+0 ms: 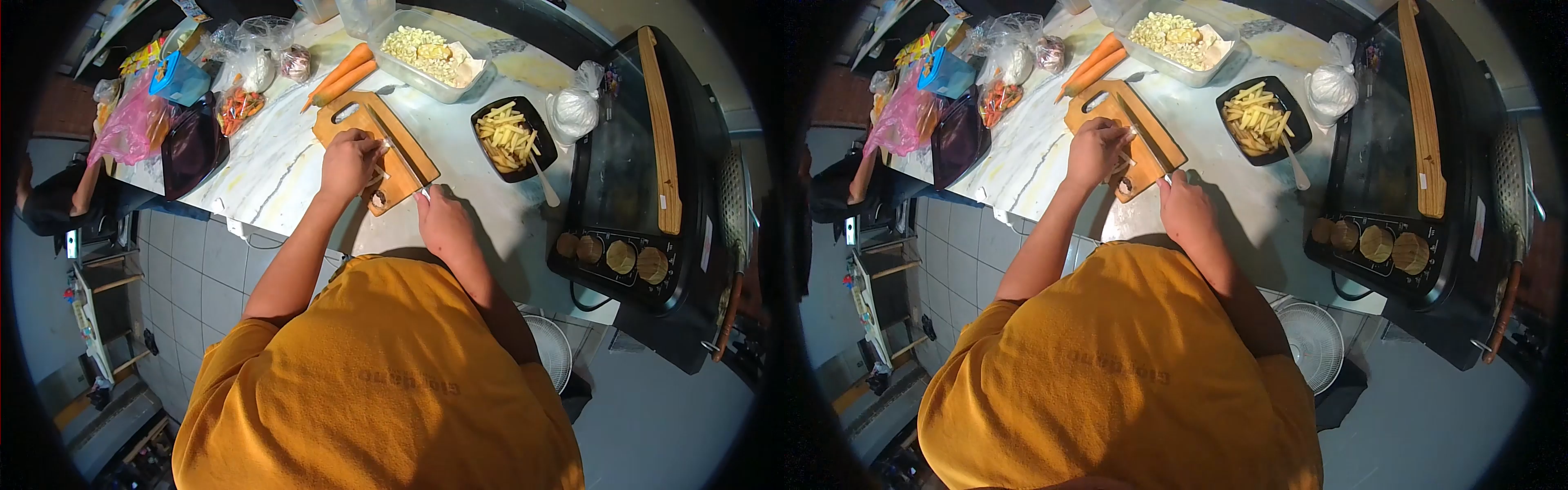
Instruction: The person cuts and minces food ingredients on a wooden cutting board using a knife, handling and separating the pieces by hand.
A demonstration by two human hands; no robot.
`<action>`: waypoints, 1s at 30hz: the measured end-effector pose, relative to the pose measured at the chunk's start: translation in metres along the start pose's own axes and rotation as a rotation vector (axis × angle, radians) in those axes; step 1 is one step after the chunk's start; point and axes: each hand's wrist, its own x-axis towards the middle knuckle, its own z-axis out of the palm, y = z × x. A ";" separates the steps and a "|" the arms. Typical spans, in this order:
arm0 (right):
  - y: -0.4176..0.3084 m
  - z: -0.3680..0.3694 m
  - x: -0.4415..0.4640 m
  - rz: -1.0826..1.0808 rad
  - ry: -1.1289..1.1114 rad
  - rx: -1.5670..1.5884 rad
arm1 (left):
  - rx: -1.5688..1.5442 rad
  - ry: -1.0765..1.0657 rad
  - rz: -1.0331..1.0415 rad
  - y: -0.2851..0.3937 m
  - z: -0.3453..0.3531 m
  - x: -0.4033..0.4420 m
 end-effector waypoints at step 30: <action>-0.004 0.005 0.005 0.107 -0.039 -0.051 | -0.064 0.069 0.007 0.000 0.000 -0.006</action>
